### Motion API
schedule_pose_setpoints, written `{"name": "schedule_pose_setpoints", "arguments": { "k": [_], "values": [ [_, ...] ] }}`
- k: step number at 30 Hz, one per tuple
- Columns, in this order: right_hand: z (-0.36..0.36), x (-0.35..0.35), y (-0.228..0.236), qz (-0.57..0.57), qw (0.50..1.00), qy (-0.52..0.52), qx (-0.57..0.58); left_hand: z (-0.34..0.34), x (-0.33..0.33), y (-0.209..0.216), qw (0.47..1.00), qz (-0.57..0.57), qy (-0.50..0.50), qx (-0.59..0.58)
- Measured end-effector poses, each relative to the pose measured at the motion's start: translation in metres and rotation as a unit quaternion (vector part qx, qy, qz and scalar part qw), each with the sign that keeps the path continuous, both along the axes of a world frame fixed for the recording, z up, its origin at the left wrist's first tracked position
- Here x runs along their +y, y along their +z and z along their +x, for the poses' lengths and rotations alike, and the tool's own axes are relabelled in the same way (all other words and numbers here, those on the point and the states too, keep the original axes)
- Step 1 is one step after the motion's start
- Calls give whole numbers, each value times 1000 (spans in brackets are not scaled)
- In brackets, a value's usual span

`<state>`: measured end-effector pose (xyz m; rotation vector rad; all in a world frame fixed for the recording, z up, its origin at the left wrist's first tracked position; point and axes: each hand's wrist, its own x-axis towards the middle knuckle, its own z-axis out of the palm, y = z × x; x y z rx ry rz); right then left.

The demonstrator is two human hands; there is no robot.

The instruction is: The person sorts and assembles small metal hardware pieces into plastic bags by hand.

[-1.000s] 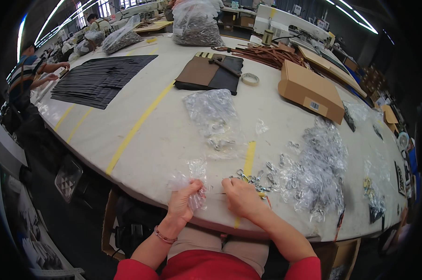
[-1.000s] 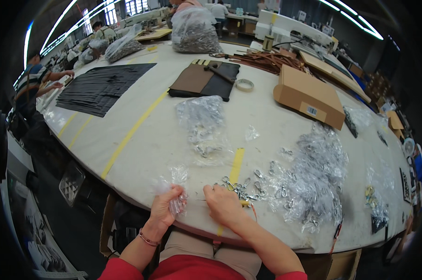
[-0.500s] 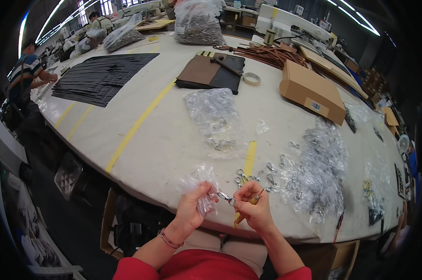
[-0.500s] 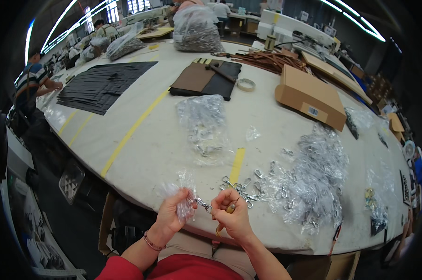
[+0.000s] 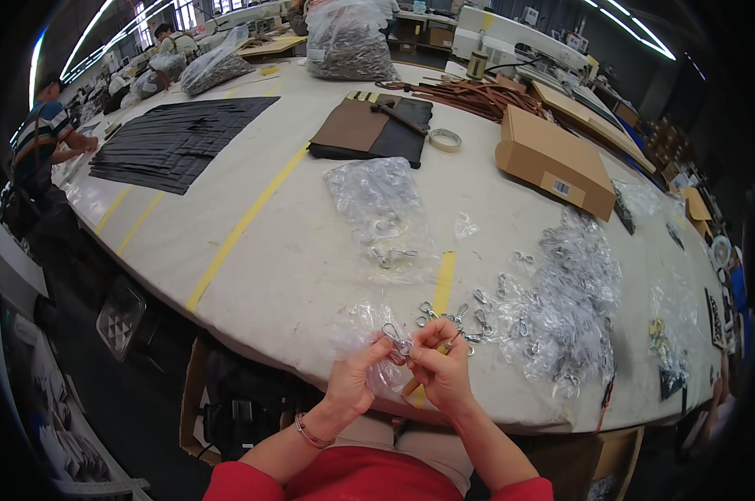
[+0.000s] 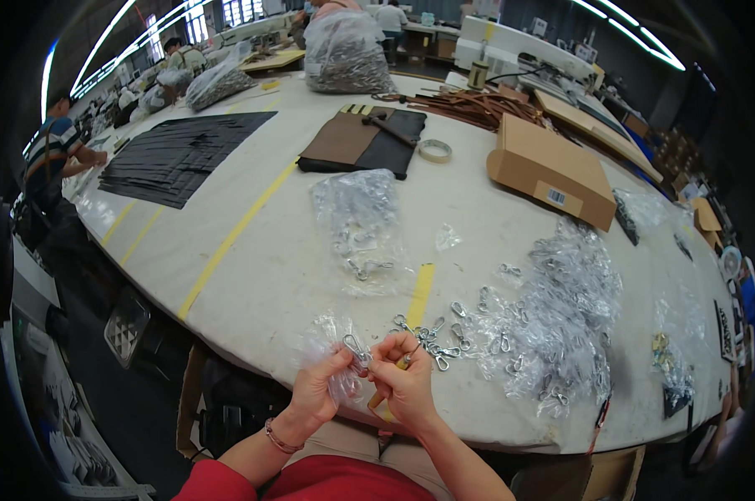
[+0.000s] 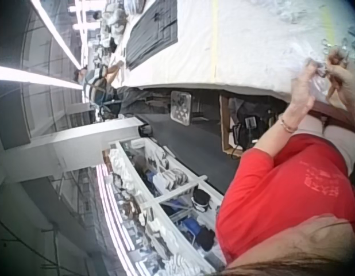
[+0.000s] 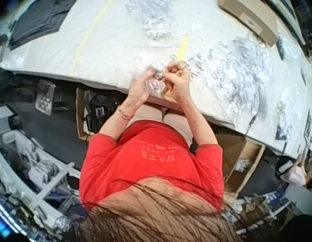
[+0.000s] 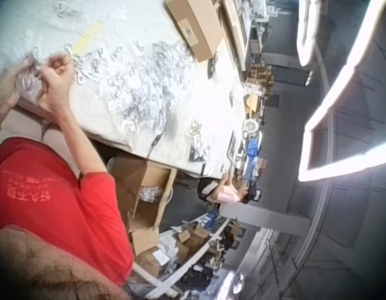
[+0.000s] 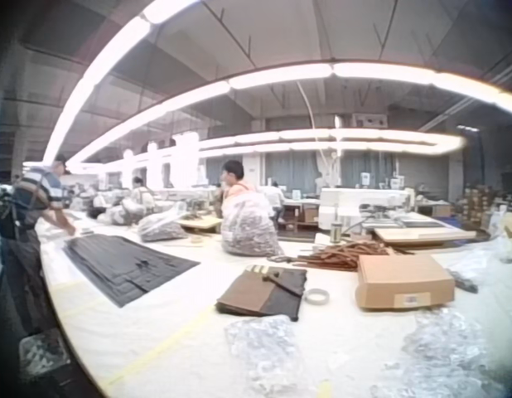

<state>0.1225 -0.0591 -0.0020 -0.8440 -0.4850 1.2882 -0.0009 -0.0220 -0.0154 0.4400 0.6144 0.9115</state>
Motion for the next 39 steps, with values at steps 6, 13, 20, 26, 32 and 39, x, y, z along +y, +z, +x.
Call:
{"name": "schedule_pose_setpoints", "arguments": {
  "k": [6, 13, 20, 26, 32, 39],
  "values": [
    [7, 3, -1, -56, 984, 60, -157, 1, 4, -7, 998, 8, 42, 39],
    [12, -2, -5, -57, 991, 103, -68, -6, 5, -13, 999, 22, -31, 19],
    [7, -4, -1, -64, 982, 131, -121, -10, 7, -9, 996, 2, -85, -6],
    [43, 11, 24, -82, 952, 206, -212, -21, 18, -6, 978, 101, -183, 12],
    [48, 26, 36, -101, 923, 294, -227, -22, 15, -9, 960, 162, -197, 113],
    [41, 17, 38, -45, 870, 395, -291, -16, 14, -16, 912, 323, -96, 235]
  ]
}}
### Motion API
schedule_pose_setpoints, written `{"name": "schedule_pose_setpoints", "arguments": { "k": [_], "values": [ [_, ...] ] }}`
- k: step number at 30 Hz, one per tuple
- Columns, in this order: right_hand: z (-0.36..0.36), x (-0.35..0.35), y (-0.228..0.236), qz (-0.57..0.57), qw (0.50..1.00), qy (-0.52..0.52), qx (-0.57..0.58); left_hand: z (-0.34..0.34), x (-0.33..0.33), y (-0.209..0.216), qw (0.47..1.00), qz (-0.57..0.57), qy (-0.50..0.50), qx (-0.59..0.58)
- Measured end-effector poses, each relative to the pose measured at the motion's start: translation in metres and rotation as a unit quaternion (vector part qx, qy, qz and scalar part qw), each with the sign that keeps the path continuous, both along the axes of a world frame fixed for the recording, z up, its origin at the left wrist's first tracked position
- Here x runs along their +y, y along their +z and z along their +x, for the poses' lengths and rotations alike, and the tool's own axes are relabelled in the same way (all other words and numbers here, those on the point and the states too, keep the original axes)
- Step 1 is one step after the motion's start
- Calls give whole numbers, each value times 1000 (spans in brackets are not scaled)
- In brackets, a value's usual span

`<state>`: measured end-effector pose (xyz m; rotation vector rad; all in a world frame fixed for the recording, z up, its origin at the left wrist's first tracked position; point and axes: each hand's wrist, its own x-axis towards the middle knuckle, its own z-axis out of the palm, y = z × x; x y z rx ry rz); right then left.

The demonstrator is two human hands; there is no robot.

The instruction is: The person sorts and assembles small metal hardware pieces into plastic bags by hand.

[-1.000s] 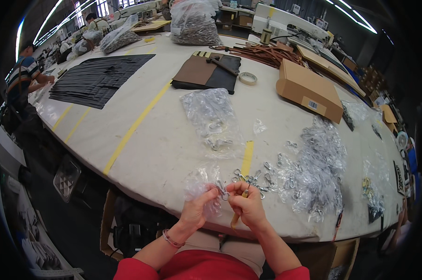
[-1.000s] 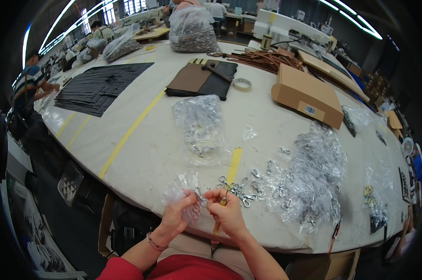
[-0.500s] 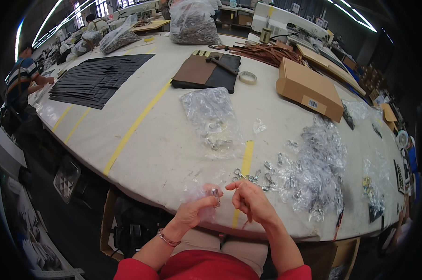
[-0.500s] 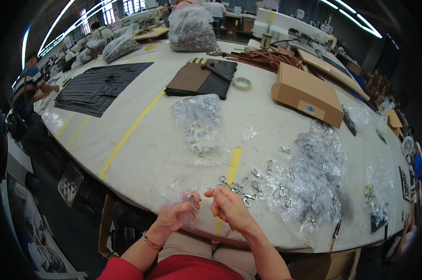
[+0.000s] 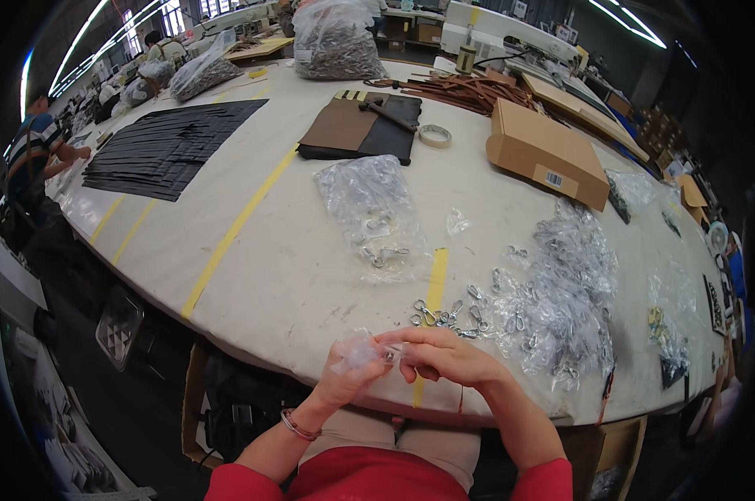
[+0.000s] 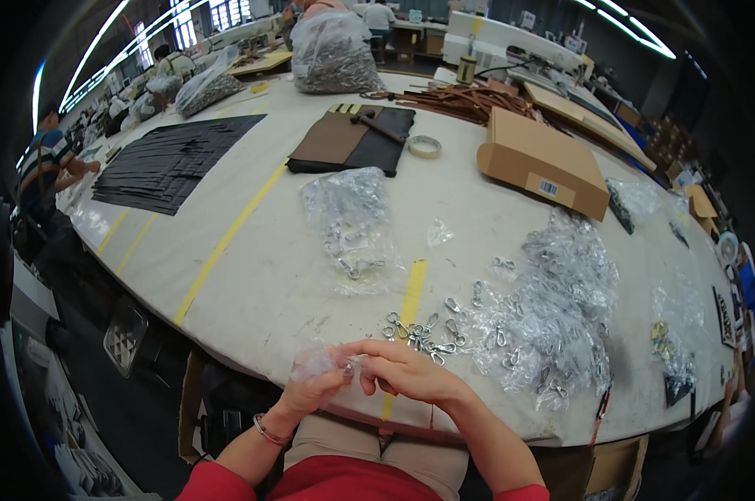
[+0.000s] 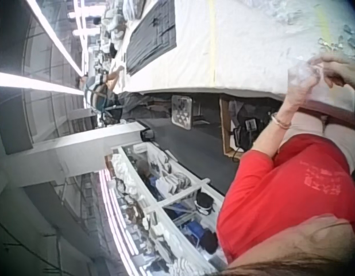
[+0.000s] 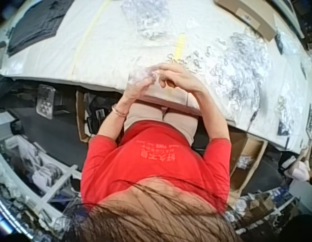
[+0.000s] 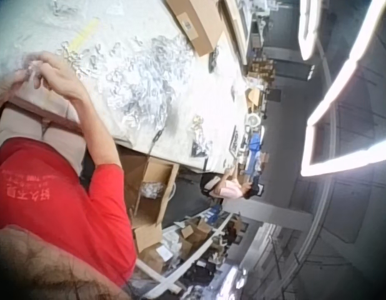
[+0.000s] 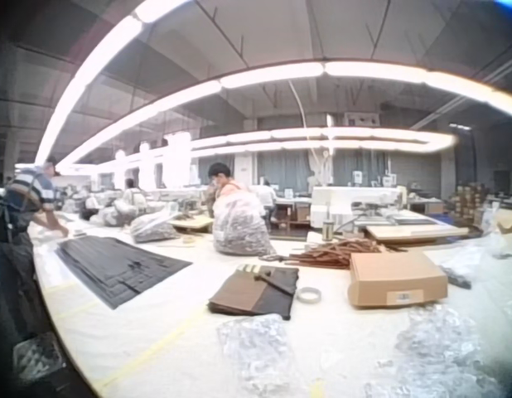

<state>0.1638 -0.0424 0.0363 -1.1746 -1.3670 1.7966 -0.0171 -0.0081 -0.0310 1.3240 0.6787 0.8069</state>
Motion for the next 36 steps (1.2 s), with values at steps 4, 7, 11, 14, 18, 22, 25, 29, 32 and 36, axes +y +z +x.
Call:
{"name": "schedule_pose_setpoints", "arguments": {
  "k": [4, 7, 11, 14, 18, 22, 25, 29, 32, 36],
  "values": [
    [-14, -9, -8, 98, 994, -45, -8, 2, 5, -4, 893, 437, 64, 81],
    [-14, -7, -6, 41, 997, -60, -27, 5, -4, -4, 989, 134, 64, 23],
    [-12, -8, -20, 115, 987, -90, -71, 6, -10, 11, 996, 59, 65, 29],
    [-16, -9, -21, 173, 969, -117, -135, 7, -10, 13, 999, -11, 48, -3],
    [-25, -14, -26, 326, 883, -173, -289, 12, -8, 6, 994, -94, 50, -36],
    [-28, -17, -22, 410, 766, -175, -463, 17, -4, 11, 982, -174, 36, -63],
    [-25, -15, -31, 471, 727, -188, -463, 20, -6, 3, 965, -232, 41, -115],
    [-12, -16, -25, 303, 857, -212, -360, 21, -4, 0, 967, -210, 54, -134],
    [-2, -16, -13, 79, 980, -164, -82, 15, -3, 1, 982, -152, 59, -91],
    [-9, -12, -31, 111, 977, -156, -91, 18, -7, 6, 997, -50, 54, -24]
  ]
}}
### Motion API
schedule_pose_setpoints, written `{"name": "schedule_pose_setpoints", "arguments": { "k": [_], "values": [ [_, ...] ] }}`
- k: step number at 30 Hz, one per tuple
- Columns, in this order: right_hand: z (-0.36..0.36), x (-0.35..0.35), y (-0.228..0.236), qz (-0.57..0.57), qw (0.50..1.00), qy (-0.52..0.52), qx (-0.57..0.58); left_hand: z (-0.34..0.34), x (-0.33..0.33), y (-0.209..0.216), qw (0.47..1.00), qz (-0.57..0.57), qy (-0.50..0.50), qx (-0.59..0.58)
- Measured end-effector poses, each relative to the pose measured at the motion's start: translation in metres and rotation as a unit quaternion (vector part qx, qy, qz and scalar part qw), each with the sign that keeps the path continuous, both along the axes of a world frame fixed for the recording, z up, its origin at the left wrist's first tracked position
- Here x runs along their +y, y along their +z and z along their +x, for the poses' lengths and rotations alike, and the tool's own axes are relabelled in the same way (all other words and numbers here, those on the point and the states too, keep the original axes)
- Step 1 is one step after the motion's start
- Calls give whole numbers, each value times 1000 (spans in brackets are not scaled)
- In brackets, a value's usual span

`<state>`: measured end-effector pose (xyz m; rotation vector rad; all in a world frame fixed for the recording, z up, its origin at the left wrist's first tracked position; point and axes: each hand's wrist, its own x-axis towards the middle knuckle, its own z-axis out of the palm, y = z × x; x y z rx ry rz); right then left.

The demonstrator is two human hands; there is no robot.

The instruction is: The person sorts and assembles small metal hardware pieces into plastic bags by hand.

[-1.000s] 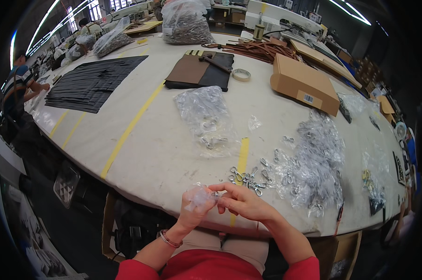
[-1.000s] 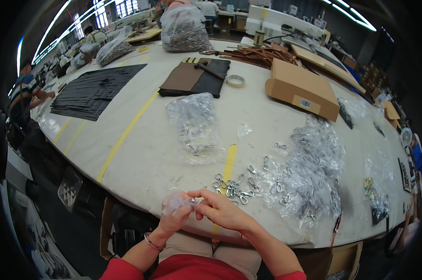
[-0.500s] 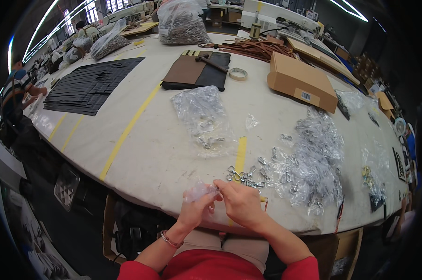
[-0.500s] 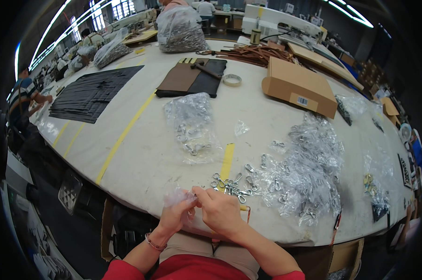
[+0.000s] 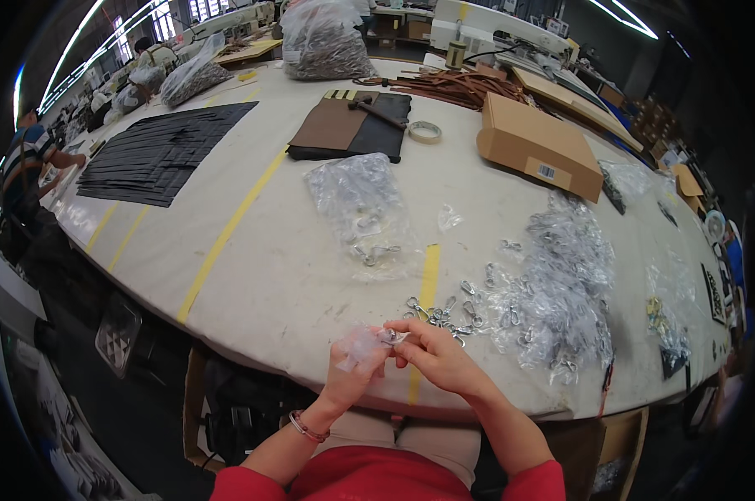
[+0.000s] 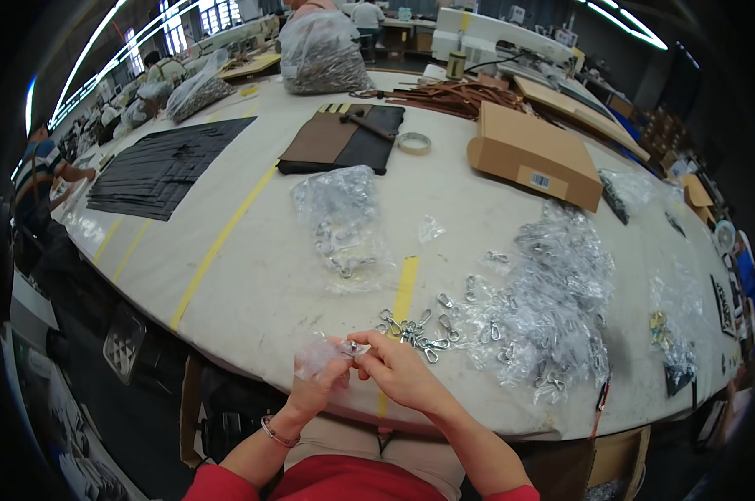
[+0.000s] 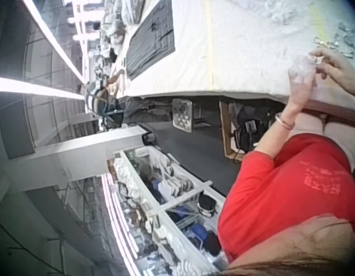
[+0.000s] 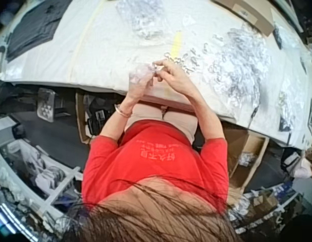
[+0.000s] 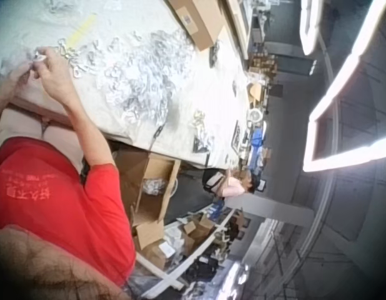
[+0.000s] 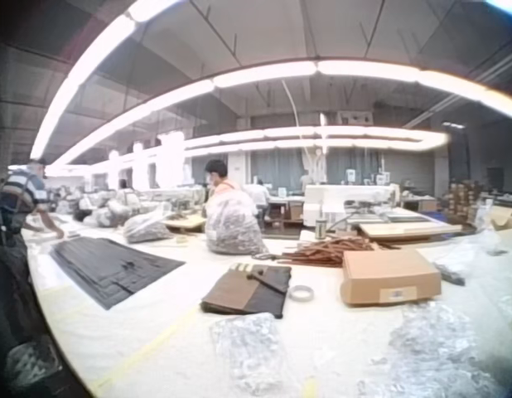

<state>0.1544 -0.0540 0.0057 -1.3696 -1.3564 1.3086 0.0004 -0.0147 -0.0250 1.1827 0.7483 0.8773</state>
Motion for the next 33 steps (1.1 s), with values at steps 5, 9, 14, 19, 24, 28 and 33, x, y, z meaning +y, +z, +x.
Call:
{"name": "schedule_pose_setpoints", "arguments": {
  "k": [5, 9, 14, 19, 24, 28, 33],
  "values": [
    [0, 3, -6, 102, 981, -20, -163, -6, 7, -5, 982, -152, -76, -80],
    [-6, 2, 0, 181, 928, -78, -317, -7, 12, 2, 949, -267, -128, -111],
    [-5, 0, 16, 164, 880, -110, -432, 1, 31, 4, 961, -248, -65, -106],
    [6, -3, 19, 159, 890, -139, -405, 6, 62, 20, 979, -155, 2, -135],
    [9, 0, 17, 81, 974, -151, -151, 0, 41, 9, 973, -157, -132, -106],
    [-2, 10, 26, 28, 992, -112, -50, 3, 26, -3, 970, -124, -195, -80],
    [-1, 15, 20, 81, 989, -69, -99, 3, 19, -9, 972, -122, -197, -49]
  ]
}}
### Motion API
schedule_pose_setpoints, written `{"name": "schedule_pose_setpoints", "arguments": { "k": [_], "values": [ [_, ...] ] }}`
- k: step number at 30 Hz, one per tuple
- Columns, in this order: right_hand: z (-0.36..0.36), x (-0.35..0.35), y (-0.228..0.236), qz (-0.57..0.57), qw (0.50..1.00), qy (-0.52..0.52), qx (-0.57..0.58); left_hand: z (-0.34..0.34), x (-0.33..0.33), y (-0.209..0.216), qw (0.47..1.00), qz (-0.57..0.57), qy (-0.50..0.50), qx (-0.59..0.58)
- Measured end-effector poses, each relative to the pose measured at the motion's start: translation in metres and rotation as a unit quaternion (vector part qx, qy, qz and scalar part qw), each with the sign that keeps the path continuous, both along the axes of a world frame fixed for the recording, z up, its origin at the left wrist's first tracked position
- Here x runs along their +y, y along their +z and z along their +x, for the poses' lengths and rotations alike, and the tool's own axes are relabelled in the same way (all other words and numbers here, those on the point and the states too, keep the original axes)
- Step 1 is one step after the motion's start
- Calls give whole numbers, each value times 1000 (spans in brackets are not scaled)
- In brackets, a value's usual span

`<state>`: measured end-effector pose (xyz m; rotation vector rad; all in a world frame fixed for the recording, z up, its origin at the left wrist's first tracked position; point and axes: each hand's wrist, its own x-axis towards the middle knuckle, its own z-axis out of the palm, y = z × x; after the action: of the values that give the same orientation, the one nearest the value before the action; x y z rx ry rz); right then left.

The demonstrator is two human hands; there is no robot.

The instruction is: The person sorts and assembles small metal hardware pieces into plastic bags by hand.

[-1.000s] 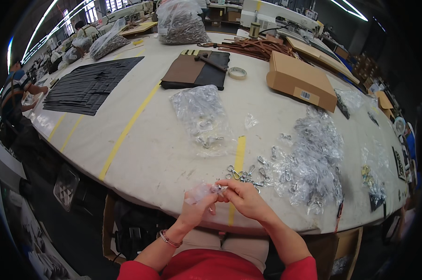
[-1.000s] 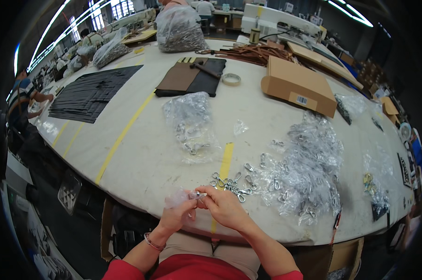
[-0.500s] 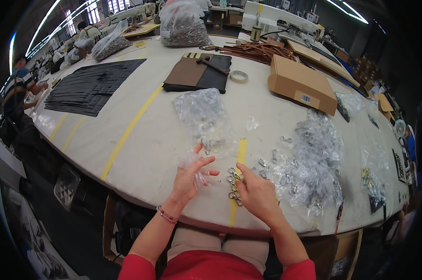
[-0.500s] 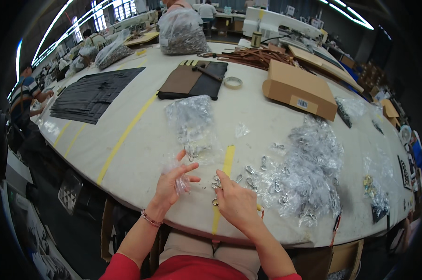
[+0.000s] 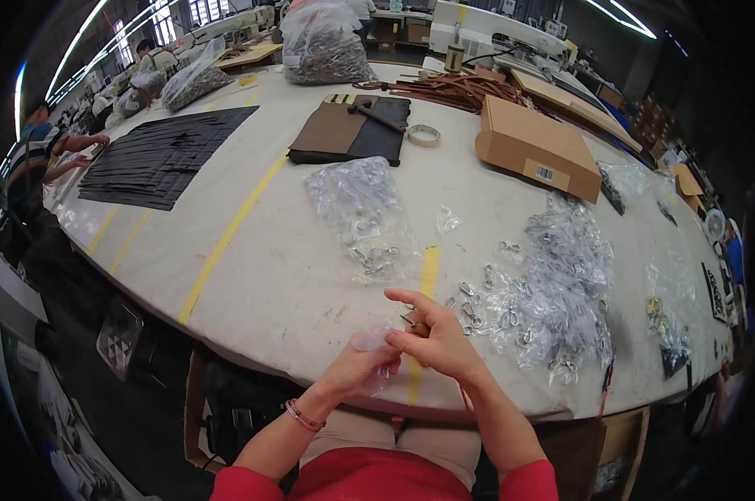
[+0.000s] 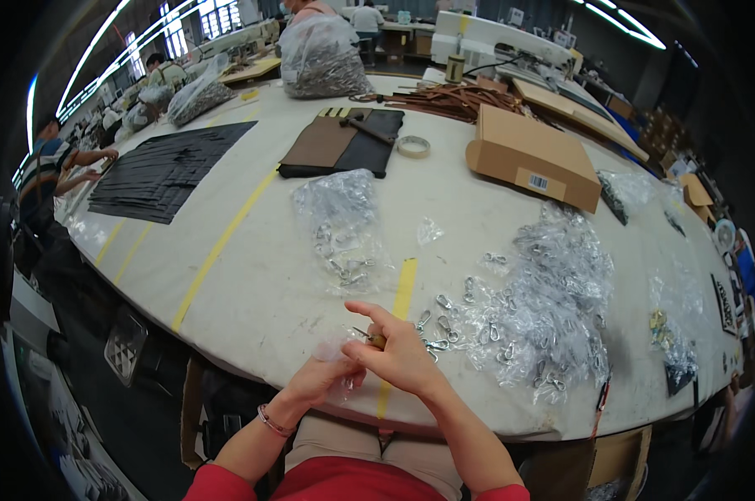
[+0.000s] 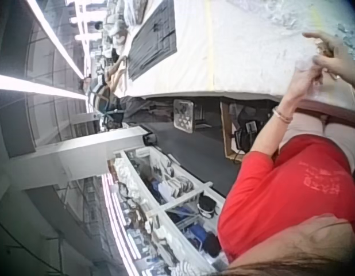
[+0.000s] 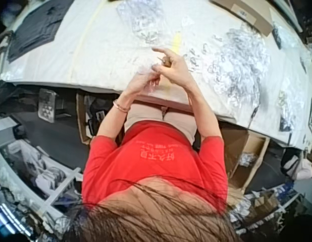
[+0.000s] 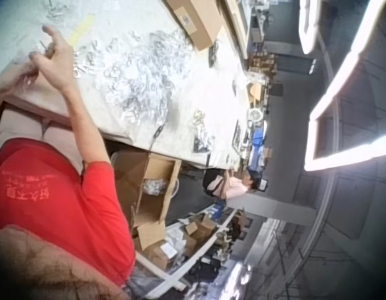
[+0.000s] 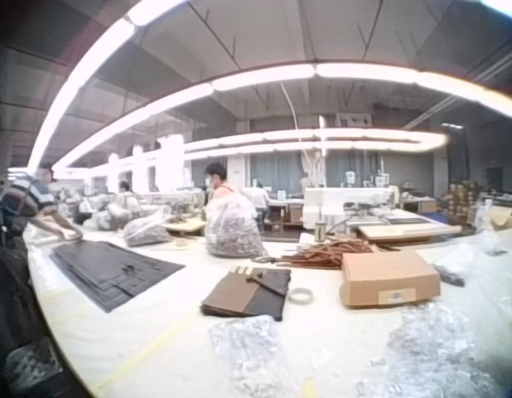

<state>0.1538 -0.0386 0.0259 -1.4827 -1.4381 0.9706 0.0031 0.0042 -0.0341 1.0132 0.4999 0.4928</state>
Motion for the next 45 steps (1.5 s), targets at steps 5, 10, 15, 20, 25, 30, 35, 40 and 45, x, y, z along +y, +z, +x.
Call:
{"name": "schedule_pose_setpoints", "arguments": {
  "k": [5, 10, 15, 20, 25, 30, 35, 40, 45],
  "values": [
    [-1, -3, -7, 162, 981, 100, -35, 0, -4, 4, 999, -46, -15, 11],
    [16, 1, 5, 129, 991, 11, 29, -6, -6, 19, 995, 12, -66, 77],
    [40, 6, 28, 44, 979, -18, 199, -29, 8, 16, 992, 50, -5, 112],
    [22, 10, 5, -7, 992, 33, 123, -11, 15, 39, 997, -58, 44, -22],
    [10, 11, 14, 61, 997, 34, -23, -8, 11, 29, 994, -103, 28, -9],
    [18, 5, 4, 27, 995, 24, -92, -21, 9, 25, 995, -95, 43, 11],
    [15, -7, -17, 12, 929, 101, -357, -29, 12, 21, 977, -97, 191, -4],
    [9, -6, -25, -14, 902, 121, -414, -29, 10, 16, 974, -121, 188, -38],
    [5, -13, -24, -44, 906, 116, -404, -22, 3, 21, 970, -99, 218, -34]
  ]
}}
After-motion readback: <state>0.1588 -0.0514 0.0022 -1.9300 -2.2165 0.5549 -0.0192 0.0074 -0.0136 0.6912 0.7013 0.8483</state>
